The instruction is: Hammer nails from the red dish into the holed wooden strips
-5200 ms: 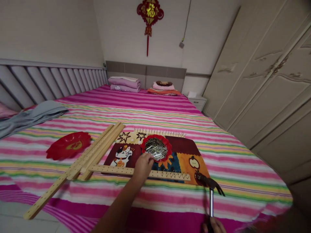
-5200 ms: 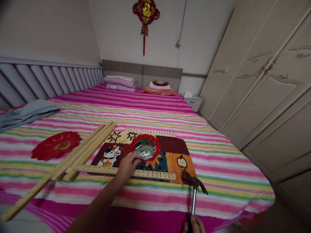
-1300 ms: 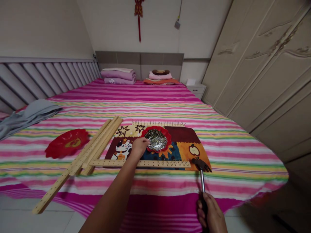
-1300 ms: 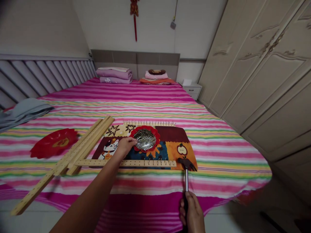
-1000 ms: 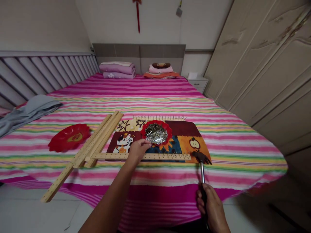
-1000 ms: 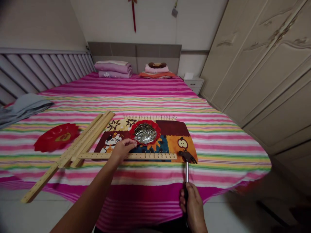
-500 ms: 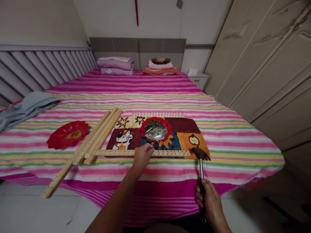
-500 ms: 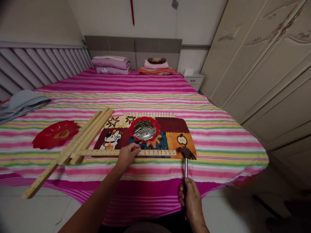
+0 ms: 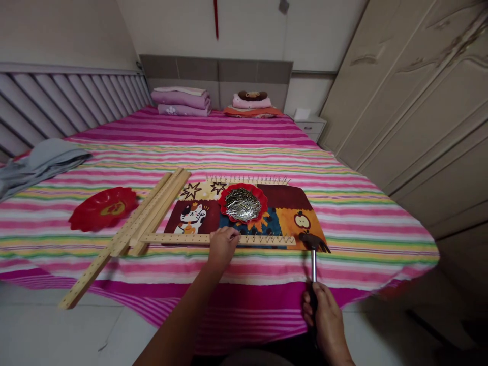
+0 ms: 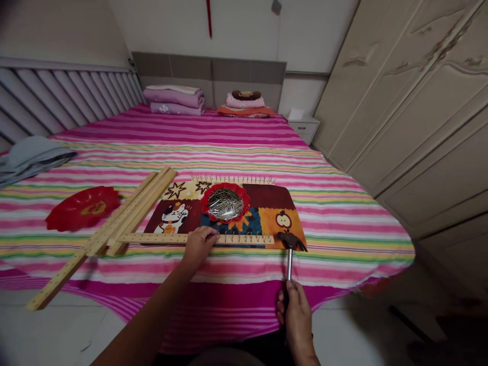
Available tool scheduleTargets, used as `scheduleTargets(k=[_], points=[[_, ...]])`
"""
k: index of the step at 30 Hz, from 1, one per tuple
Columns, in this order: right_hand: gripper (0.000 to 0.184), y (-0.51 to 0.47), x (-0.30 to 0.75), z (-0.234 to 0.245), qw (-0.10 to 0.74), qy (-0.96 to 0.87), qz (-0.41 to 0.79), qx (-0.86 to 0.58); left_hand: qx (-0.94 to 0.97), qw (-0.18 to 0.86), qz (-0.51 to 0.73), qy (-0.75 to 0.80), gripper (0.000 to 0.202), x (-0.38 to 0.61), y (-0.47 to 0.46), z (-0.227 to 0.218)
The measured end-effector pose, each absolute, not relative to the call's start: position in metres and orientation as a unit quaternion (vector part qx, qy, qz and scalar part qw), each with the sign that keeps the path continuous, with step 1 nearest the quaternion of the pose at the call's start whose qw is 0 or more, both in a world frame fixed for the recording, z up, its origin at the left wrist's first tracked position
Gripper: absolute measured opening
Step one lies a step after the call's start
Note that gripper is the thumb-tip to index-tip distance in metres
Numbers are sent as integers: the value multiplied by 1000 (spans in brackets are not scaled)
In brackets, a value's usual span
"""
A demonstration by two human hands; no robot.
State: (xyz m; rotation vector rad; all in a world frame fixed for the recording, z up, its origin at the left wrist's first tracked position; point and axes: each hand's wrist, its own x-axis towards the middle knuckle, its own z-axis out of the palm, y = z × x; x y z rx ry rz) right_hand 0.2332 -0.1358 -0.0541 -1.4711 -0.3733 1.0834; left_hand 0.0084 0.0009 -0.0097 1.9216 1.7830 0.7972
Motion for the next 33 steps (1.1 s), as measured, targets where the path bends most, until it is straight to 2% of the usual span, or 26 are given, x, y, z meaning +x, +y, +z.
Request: scheduleTargets(k=[5, 9, 13, 16, 20, 23, 28, 33], points=[[41, -134, 228, -31, 533, -350, 331, -696, 702, 188, 268, 632, 12, 7, -1, -13], [34, -112, 215, -4, 483, -549, 227, -643, 710, 177, 265, 628, 12, 6, -2, -14], [31, -97, 204, 2, 427, -631, 227, -607, 716, 160, 244, 634, 11, 7, -1, -16], [35, -102, 207, -8, 466, -540, 292, -637, 716, 158, 262, 628, 11, 8, -2, -18], [47, -118, 223, -27, 558, -276, 392, -678, 706, 169, 291, 623, 9, 9, -5, -21], [51, -127, 235, -43, 586, -129, 443, -667, 692, 179, 312, 625, 14, 6, -1, -17], [45, -130, 240, -61, 626, -92, 488, -601, 689, 144, 296, 646, 21, 3, 31, 10], [42, -127, 240, -62, 608, -114, 506, -601, 712, 98, 123, 685, 21, 20, 69, 30]])
